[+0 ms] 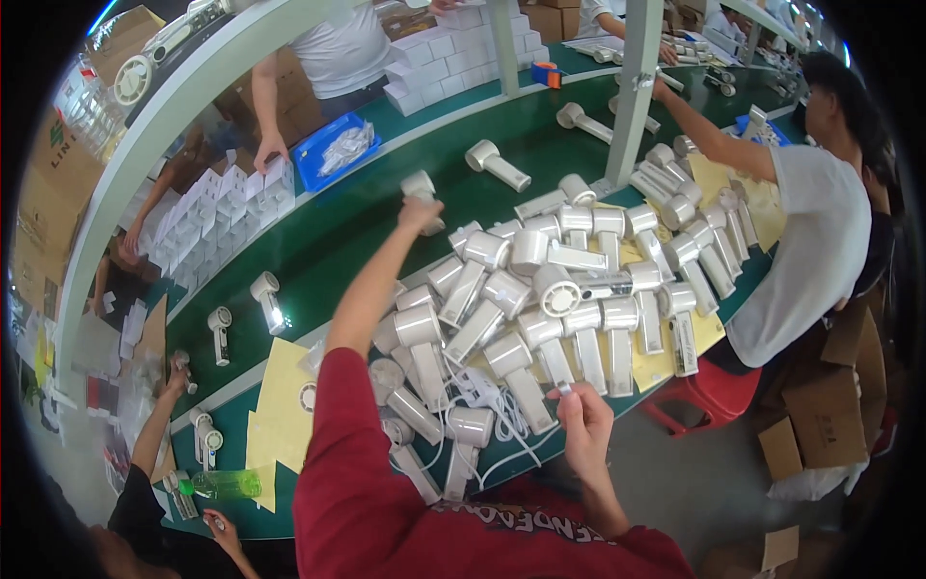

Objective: The person assembles portable fans by hand from hand fan parts and plastic casings, then applies stickers to the finished fans.

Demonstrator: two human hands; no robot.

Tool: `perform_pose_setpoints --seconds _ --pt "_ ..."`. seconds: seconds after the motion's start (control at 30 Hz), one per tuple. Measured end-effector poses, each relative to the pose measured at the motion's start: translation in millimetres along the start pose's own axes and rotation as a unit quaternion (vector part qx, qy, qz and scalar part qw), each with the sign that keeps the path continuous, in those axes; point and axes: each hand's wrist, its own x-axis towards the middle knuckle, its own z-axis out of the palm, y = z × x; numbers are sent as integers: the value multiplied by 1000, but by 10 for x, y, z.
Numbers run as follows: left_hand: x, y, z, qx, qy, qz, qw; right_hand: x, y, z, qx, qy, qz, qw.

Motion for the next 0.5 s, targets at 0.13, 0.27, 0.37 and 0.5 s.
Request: perform_pose_setpoints --seconds 0.13,0.27,0.37,0.5 --pt "-699 368 -859 -601 -301 -90 735 148 -23 -2 8 23 2 1000" --pt "-1929 530 -1925 -757 -338 -78 553 369 -273 551 -19 -57 -117 991" --pt "-2626 494 -2115 -808 -289 -64 510 376 -343 1012 -75 -108 -216 968" --pt "-3181 607 -2262 -839 -144 -67 520 170 -322 1373 -87 -94 -271 954"
